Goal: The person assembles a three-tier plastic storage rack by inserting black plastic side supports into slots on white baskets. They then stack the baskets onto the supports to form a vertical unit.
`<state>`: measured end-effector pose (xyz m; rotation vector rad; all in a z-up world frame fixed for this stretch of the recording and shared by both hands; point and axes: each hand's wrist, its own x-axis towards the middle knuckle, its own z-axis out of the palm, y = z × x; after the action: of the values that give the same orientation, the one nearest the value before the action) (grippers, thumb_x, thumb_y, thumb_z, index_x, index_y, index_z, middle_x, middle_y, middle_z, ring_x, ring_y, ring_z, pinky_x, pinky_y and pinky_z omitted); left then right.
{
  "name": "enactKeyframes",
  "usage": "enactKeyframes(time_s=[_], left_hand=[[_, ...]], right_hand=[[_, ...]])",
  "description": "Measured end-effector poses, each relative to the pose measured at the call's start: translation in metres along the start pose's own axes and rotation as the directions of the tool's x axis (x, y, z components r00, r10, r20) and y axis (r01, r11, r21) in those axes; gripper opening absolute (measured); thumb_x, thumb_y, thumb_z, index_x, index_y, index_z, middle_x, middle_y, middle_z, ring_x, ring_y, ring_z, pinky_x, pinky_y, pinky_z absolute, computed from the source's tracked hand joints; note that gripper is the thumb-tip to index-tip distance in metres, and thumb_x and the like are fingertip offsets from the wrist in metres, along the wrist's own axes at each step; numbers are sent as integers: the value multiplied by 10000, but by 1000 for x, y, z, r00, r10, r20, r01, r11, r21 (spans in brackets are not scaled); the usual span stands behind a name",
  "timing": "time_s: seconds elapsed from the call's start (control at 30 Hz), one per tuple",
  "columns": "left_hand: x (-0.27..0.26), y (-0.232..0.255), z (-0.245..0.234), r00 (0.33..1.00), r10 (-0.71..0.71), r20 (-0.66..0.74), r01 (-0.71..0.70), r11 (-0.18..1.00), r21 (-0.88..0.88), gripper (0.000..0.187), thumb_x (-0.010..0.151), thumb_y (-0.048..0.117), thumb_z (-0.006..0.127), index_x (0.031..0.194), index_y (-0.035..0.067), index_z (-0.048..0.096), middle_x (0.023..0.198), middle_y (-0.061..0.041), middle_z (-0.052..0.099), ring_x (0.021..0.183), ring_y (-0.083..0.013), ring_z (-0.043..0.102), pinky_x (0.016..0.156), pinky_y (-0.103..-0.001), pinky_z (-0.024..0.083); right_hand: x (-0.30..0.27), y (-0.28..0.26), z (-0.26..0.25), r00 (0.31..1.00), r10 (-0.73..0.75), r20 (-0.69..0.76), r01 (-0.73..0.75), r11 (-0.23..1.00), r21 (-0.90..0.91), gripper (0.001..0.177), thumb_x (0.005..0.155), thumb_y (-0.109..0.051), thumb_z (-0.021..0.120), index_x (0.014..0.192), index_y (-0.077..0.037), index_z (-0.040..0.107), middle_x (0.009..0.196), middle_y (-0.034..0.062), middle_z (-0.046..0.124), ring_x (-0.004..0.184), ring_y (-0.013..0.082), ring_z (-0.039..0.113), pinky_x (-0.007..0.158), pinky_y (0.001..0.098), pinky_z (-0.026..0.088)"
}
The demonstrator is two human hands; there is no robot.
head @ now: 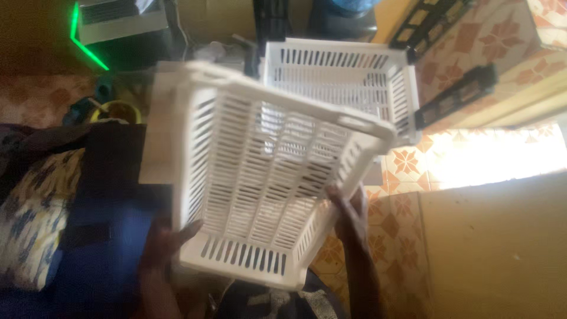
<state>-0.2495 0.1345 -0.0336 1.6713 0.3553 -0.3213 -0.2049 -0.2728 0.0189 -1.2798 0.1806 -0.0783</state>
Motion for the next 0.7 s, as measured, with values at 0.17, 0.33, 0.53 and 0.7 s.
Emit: enactKeyframes(time_s=[0.17, 0.33, 0.53, 0.7], left_hand=[[-9, 75, 23, 910, 288, 297, -287, 957, -48, 542, 799, 76, 763, 1314, -9, 619, 1254, -175, 723, 1181, -260, 672, 1025, -410, 523], [6, 91, 19, 887, 349, 303, -335, 937, -97, 676, 762, 164, 742, 1397, 22, 558, 1398, -128, 617, 1380, -243, 539, 1131, -411, 425], [26, 85, 30, 681, 704, 202, -699, 707, -107, 636, 955, 330, 668, 1482, -1, 533, 1550, -156, 539, 1447, -263, 527, 1241, -439, 415], [29, 105, 87, 722, 692, 3, -520, 546, -656, 667, 1019, 357, 627, 1524, -34, 433, 1492, -193, 536, 1398, -290, 532, 1218, -481, 421]], right_hand=[[-14, -2, -30, 960, 1, -282, 42, 988, 145, 589, 809, -197, 628, 1301, 109, 518, 1144, 229, 658, 1006, 323, 669, 861, 462, 595], [-23, 7, -57, 875, 111, -472, 44, 952, 304, 353, 816, -156, 593, 1119, 18, 547, 974, 125, 621, 839, 265, 646, 712, 450, 592], [-42, 38, -71, 806, -133, -577, 165, 986, 4, 238, 902, -144, 618, 1104, -43, 540, 949, 84, 572, 848, 230, 651, 712, 410, 609], [-50, 45, -51, 764, -227, -604, 196, 974, -117, 303, 860, -152, 639, 1128, -38, 554, 982, 80, 588, 884, 223, 675, 759, 382, 609]])
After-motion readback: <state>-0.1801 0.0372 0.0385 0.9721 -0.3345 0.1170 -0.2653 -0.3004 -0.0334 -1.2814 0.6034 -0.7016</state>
